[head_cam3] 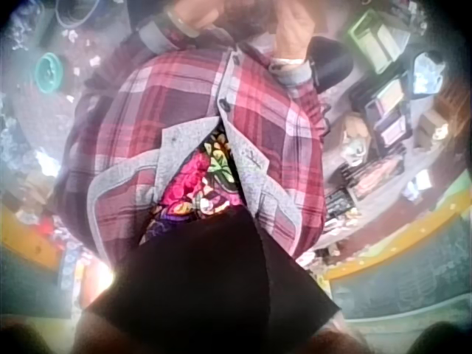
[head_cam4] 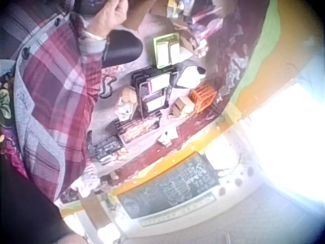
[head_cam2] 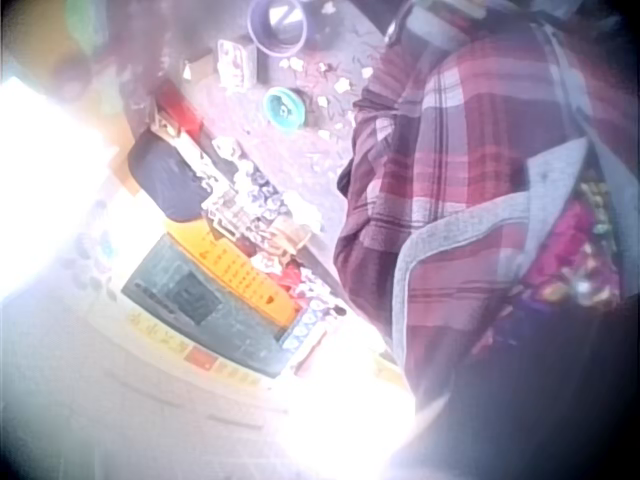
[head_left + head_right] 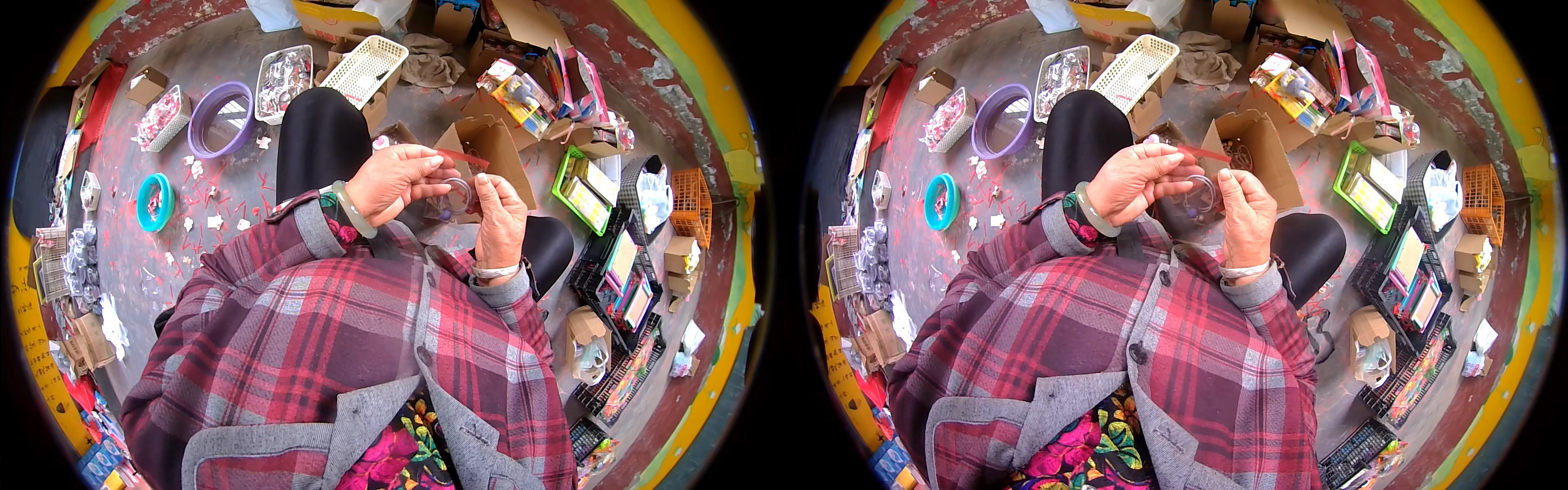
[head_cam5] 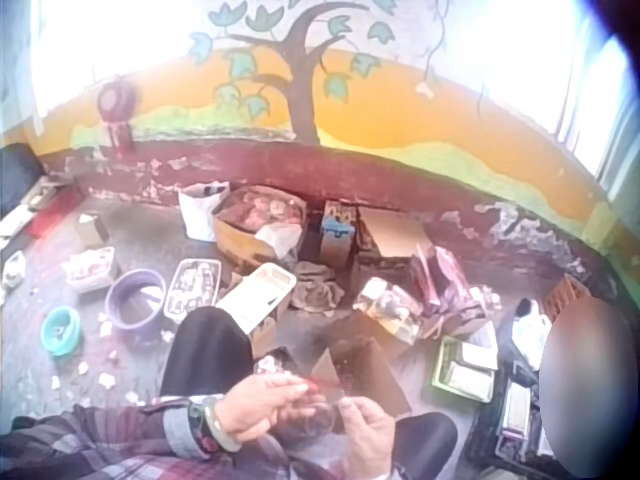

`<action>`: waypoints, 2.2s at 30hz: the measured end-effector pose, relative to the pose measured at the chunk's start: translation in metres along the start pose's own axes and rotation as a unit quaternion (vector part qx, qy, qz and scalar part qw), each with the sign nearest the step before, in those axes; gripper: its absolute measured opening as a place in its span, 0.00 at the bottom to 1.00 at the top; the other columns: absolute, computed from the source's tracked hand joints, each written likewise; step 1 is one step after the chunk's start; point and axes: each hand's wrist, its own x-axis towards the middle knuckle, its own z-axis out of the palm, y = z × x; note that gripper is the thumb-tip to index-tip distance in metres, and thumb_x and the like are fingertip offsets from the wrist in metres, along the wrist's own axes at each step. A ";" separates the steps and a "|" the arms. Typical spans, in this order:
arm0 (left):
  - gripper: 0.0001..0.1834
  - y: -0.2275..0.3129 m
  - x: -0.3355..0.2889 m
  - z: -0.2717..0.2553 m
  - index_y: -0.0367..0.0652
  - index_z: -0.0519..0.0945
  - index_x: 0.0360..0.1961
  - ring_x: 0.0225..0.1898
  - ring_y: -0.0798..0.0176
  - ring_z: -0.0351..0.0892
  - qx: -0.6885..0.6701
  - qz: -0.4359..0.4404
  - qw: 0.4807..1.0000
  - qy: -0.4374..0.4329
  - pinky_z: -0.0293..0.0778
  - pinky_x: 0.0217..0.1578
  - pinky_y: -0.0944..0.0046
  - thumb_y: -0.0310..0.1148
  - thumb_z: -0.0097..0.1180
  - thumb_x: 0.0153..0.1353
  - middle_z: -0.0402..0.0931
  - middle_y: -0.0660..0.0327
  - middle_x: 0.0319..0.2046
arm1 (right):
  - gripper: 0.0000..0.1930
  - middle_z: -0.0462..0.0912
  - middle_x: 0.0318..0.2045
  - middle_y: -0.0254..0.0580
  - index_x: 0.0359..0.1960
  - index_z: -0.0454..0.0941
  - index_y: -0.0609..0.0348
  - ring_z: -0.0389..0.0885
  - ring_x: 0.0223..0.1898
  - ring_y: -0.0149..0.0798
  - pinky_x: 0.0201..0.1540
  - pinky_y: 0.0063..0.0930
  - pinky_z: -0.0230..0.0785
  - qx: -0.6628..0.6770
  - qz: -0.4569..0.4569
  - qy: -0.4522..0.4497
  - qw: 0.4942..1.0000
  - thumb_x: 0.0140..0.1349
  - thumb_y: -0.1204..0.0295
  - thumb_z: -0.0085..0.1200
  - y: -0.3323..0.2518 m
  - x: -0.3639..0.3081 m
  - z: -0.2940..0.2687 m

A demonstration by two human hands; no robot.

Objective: The person sits on the floor and packs small craft items into clear plastic bags. They pick up items like heart-shaped cutouts and ribbons, place them into bags, and seal them. The person also handles small plastic containers and places items into them.

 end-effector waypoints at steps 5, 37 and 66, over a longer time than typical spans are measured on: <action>0.10 -0.001 -0.001 0.001 0.29 0.72 0.40 0.43 0.58 0.76 0.000 -0.002 1.000 0.002 0.75 0.47 0.61 0.26 0.46 0.62 0.75 0.51 0.38 | 0.07 0.76 0.25 0.29 0.32 0.76 0.61 0.69 0.24 0.20 0.28 0.13 0.61 0.042 0.054 0.006 0.998 0.61 0.71 0.50 0.001 0.001 -0.001; 0.09 -0.017 -0.006 0.007 0.34 0.76 0.40 0.32 0.73 0.74 0.500 0.163 0.849 -0.054 0.71 0.34 0.72 0.26 0.47 0.61 0.77 0.62 0.29 | 0.06 0.72 0.23 0.34 0.23 0.73 0.54 0.72 0.28 0.38 0.32 0.31 0.62 -0.583 -0.463 -0.006 0.667 0.41 0.76 0.55 -0.017 0.002 0.015; 0.12 -0.003 -0.005 0.006 0.28 0.73 0.41 0.43 0.58 0.77 0.114 -0.065 0.991 0.000 0.75 0.45 0.67 0.27 0.46 0.62 0.74 0.50 0.41 | 0.05 0.78 0.27 0.34 0.33 0.76 0.62 0.73 0.28 0.26 0.35 0.18 0.65 0.067 -0.069 0.074 0.993 0.55 0.78 0.53 -0.027 0.007 -0.063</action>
